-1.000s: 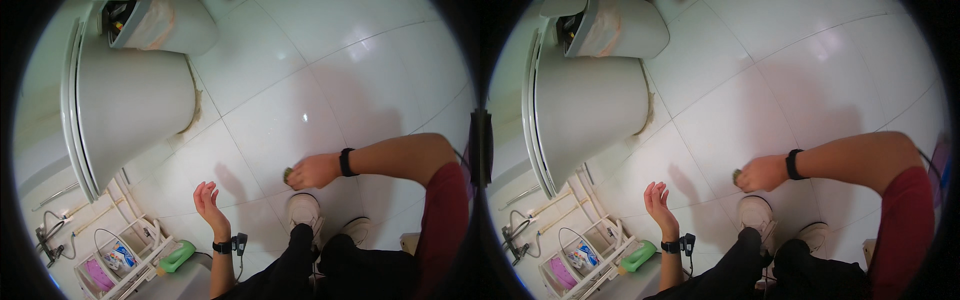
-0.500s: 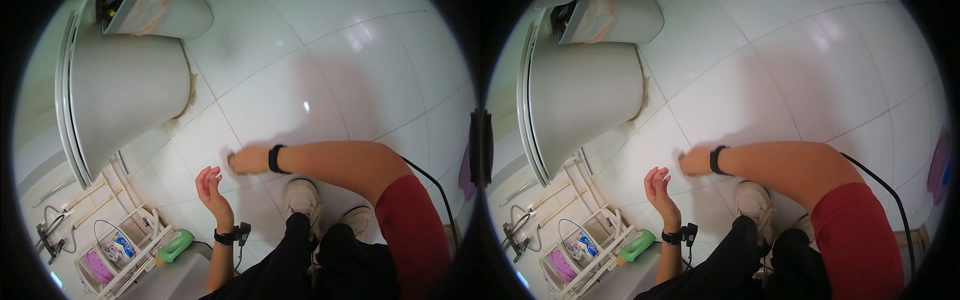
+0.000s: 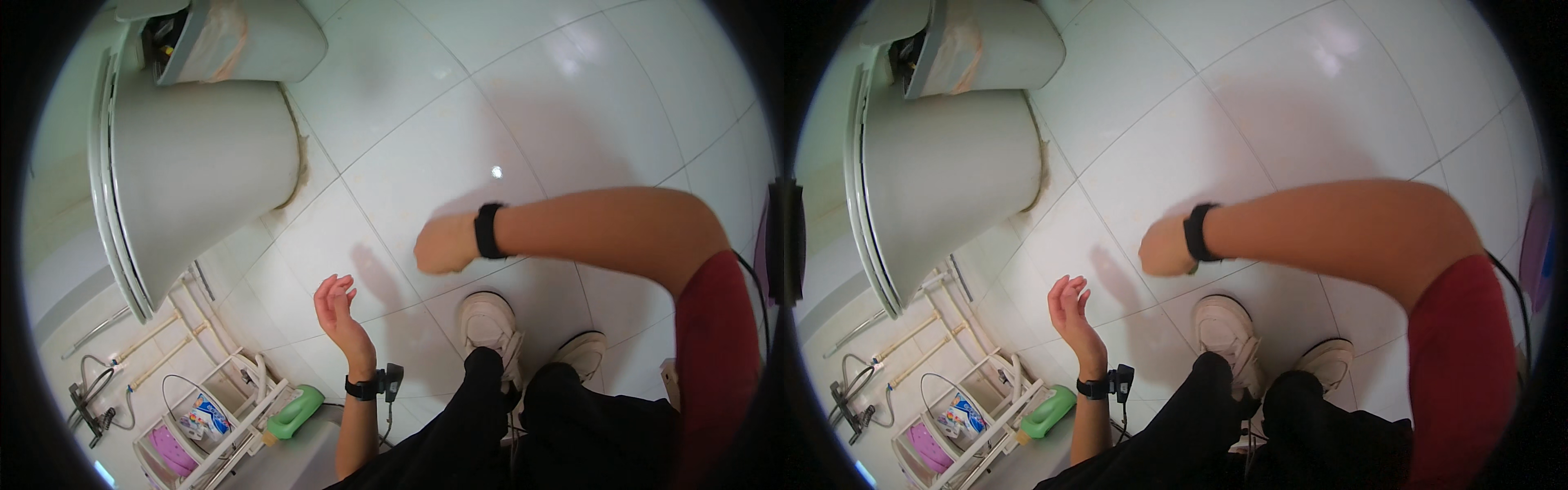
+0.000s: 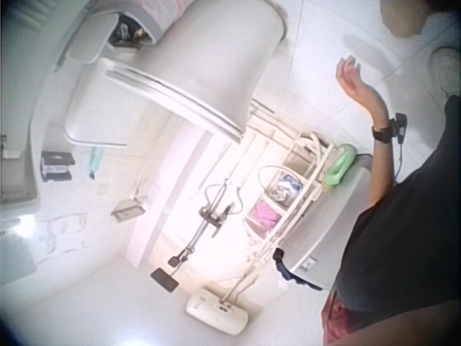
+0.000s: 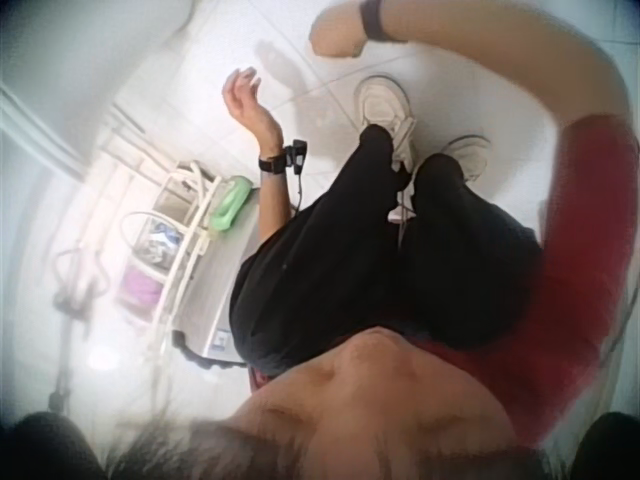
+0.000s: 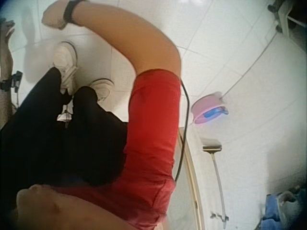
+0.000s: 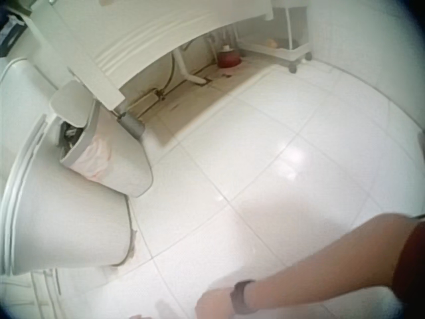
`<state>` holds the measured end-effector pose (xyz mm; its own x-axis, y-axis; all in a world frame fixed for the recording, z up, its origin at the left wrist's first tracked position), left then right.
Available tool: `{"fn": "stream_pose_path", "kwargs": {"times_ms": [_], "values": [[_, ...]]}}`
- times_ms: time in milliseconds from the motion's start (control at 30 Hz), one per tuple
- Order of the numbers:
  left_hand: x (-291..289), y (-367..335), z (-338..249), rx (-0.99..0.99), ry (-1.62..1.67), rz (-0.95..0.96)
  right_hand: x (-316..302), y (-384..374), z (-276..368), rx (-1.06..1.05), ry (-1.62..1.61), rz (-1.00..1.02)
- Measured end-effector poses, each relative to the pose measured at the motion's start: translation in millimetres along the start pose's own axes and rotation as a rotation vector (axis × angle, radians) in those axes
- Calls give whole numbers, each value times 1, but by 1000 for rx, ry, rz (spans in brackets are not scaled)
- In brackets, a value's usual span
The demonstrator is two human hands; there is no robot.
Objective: The person wipes a tiled floor with a cloth, rinses the cloth under a running faucet in a sink, and wipes different sections of the tiles.
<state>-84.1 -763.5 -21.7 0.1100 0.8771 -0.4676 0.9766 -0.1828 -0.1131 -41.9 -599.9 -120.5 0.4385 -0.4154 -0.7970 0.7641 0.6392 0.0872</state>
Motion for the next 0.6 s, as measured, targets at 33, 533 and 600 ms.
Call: {"fn": "stream_pose_path", "kwargs": {"times_ms": [33, 533, 600], "values": [[-7, 1, 1, 4, -16, -2, -22, 2, -8, -6, 44, 94], [-54, -6, -5, -15, 0, -266, 80, -180, 49, 151, -243, -57], [-57, -2, -1, -31, -6, -276, 95, -155, 68, -109, -177, -1]]}}
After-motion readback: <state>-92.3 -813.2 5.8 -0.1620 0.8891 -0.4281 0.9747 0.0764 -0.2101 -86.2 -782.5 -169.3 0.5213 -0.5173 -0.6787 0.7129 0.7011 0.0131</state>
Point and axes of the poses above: each hand's wrist, its own y-axis away from the middle knuckle, its own x-axis out of the palm, z = x × y, the point moved 7 cm from there along -y, towards the middle knuckle, and after that the axes turned 15 degrees about x, right-handed, at the moved point
